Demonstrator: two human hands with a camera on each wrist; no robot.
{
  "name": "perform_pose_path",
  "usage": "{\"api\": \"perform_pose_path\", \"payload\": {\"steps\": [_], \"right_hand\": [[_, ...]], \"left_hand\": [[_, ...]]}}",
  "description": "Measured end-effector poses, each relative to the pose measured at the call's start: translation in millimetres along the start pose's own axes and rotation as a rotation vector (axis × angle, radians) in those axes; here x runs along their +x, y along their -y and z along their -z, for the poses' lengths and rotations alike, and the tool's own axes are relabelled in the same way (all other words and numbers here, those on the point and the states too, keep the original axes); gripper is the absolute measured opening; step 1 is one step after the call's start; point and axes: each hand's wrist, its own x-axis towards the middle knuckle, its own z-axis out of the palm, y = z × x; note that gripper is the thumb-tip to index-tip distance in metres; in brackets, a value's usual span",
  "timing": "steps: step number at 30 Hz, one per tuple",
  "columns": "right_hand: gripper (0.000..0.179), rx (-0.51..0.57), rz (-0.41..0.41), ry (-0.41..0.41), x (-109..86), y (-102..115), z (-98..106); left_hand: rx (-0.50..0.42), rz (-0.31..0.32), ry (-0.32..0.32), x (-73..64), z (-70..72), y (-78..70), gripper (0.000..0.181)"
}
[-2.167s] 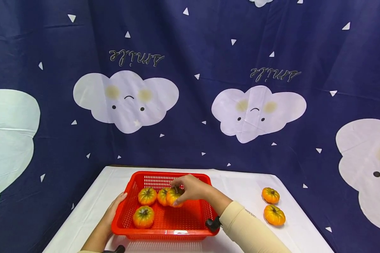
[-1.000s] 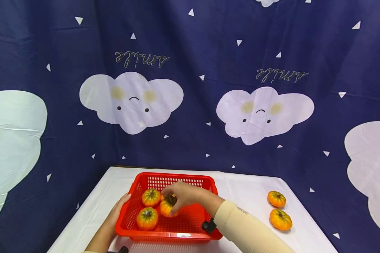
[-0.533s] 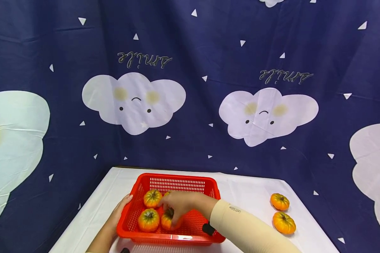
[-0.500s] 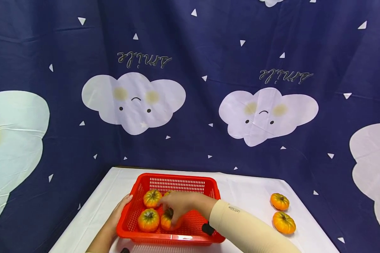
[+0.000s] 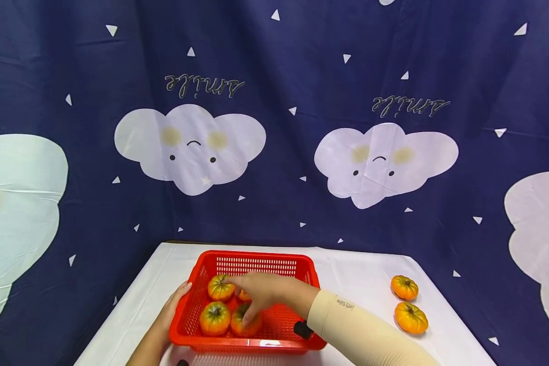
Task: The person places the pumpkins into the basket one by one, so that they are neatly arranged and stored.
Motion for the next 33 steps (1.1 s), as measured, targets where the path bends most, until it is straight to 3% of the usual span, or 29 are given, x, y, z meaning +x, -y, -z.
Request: {"api": "perform_pose_path", "payload": {"steps": [4, 10, 14, 18, 21, 24, 30, 33], "right_hand": [[0.097, 0.049, 0.026, -0.123, -20.7, -8, 26], [0.083, 0.096, 0.008, -0.412, -63.3, -41, 59], [0.076, 0.128, -0.09, -0.659, -110.2, -81, 56], [0.071, 0.177, -0.31, -0.839, -166.4, -123, 43], [0.073, 0.241, -0.516, -0.883, -204.4, -148, 36], [0.077, 0.259, -0.663, -0.904, -238.5, -169, 30], [0.084, 0.288, -0.851, -0.943, -291.9, -189, 16], [0.091, 0.326, -0.916, -0.909, -309.9, -197, 6]], "left_hand": [[-0.005, -0.002, 0.003, 4.0, -0.1, -4.8, 0.071], [0.008, -0.009, -0.001, 7.2, 2.9, -12.0, 0.069], [0.009, 0.001, 0.008, 7.7, 1.8, -11.4, 0.068], [0.011, -0.001, 0.026, 9.3, -1.3, -11.2, 0.068], [0.009, -0.007, 0.023, 9.3, -1.2, -13.2, 0.068], [-0.005, -0.011, 0.022, 7.3, 0.4, -12.3, 0.066], [0.016, 0.008, 0.018, 1.4, 1.6, -6.4, 0.067], [0.018, 0.019, 0.025, 0.5, 1.2, -3.6, 0.069]]}}
